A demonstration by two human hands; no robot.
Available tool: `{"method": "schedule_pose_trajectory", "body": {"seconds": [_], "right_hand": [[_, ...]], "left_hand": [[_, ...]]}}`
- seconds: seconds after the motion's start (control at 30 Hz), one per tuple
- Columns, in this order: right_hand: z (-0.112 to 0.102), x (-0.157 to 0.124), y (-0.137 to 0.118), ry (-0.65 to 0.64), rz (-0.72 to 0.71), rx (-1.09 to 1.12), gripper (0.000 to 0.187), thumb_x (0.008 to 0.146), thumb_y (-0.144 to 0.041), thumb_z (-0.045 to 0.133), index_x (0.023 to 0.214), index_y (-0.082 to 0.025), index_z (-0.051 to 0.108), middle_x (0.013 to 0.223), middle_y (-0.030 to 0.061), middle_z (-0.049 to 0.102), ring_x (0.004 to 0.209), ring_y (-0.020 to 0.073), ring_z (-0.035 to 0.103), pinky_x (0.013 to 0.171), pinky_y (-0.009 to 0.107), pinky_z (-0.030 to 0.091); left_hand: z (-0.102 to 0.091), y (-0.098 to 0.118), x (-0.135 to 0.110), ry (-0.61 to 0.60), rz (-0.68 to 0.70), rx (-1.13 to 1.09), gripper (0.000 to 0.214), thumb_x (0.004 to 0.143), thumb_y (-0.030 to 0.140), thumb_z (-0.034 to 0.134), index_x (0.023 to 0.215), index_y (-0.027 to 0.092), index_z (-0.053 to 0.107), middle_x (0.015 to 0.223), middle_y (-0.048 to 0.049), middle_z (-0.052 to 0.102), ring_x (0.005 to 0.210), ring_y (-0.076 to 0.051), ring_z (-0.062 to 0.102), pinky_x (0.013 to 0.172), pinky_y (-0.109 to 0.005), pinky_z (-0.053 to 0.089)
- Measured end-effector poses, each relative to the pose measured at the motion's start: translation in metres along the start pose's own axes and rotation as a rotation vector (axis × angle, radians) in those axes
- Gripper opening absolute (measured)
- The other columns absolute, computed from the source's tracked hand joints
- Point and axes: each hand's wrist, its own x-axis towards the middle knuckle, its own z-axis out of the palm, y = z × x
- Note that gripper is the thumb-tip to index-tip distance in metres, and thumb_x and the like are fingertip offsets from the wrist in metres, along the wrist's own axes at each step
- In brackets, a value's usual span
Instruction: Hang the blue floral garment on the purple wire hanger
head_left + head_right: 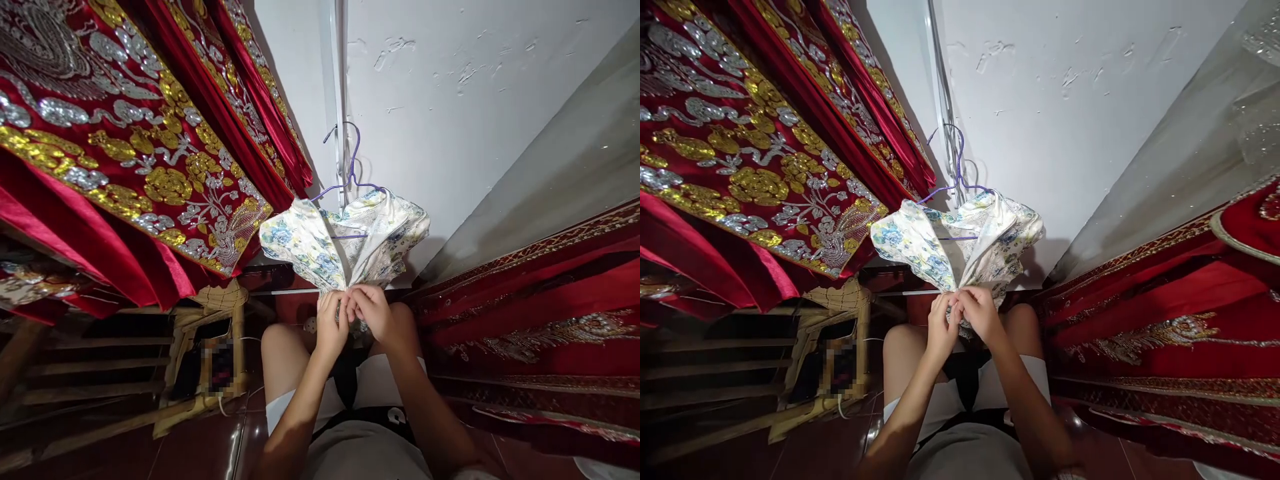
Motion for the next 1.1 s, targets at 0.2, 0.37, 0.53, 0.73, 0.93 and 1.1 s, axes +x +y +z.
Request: {"method": "schedule_pose_trajectory", "body": {"seconds": [0.2,0.37,0.53,0.73,0.93,1.1], "right_hand": [[0.000,0.051,-0.078,0.179,-0.160,0.101,0.023,0.080,-0.033,0.060,0.063,-0.017,0.062,0.041,-0.0050,0.045,0.039,0.0073,0.036,0.042,0.023,0.027],[0.012,0.069,-0.118,0.157,-0.317,0.081,0.025,0.087,-0.033,0.057,0.067,-0.019,0.059,0.048,-0.0050,0.047,0.042,0.0070,0.039,0.044,0.023,0.029],[0.012,0.054,-0.110,0.134,-0.341,-0.019,0.023,0.087,-0.029,0.055,0.068,-0.018,0.063,0.044,-0.0045,0.051,0.040,0.0078,0.039,0.044,0.022,0.031],[0.011,0.043,-0.108,0.123,-0.442,-0.144,0.027,0.086,-0.026,0.053,0.062,-0.019,0.062,0.042,-0.0039,0.053,0.038,0.0087,0.043,0.046,0.023,0.032],[0.009,0.054,-0.086,0.189,-0.446,-0.203,0.027,0.085,-0.027,0.055,0.061,-0.020,0.063,0.043,-0.0039,0.052,0.041,0.0106,0.046,0.049,0.025,0.036],[-0.004,0.058,-0.040,0.127,-0.332,-0.258,0.029,0.082,-0.024,0.054,0.053,-0.021,0.057,0.040,-0.0038,0.049,0.042,0.0113,0.044,0.051,0.026,0.037]], "left_hand": [[0.008,-0.016,-0.004,-0.089,0.060,0.084,0.025,0.103,0.026,0.041,0.088,0.020,0.060,0.086,-0.0067,0.068,0.086,-0.023,0.062,0.083,-0.036,0.043],[0.005,-0.026,0.002,-0.168,0.121,0.159,0.030,0.104,0.029,0.040,0.087,0.019,0.063,0.083,-0.0076,0.068,0.083,-0.024,0.062,0.081,-0.036,0.042],[-0.023,-0.003,0.038,-0.079,0.190,0.014,0.025,0.104,0.032,0.049,0.098,0.020,0.070,0.095,-0.0075,0.074,0.092,-0.023,0.067,0.087,-0.036,0.047],[-0.069,0.057,0.124,0.166,0.421,-0.024,0.029,0.105,0.032,0.051,0.126,0.020,0.066,0.105,-0.0071,0.072,0.092,-0.018,0.066,0.088,-0.032,0.051],[-0.074,0.077,0.149,0.156,0.542,0.096,0.019,0.104,0.027,0.053,0.097,0.016,0.066,0.092,-0.0056,0.069,0.089,-0.016,0.065,0.083,-0.028,0.050],[-0.095,0.057,0.152,0.548,0.411,-0.061,0.018,0.103,0.030,0.054,0.097,0.017,0.065,0.093,-0.0033,0.068,0.091,-0.015,0.063,0.087,-0.029,0.050]]}}
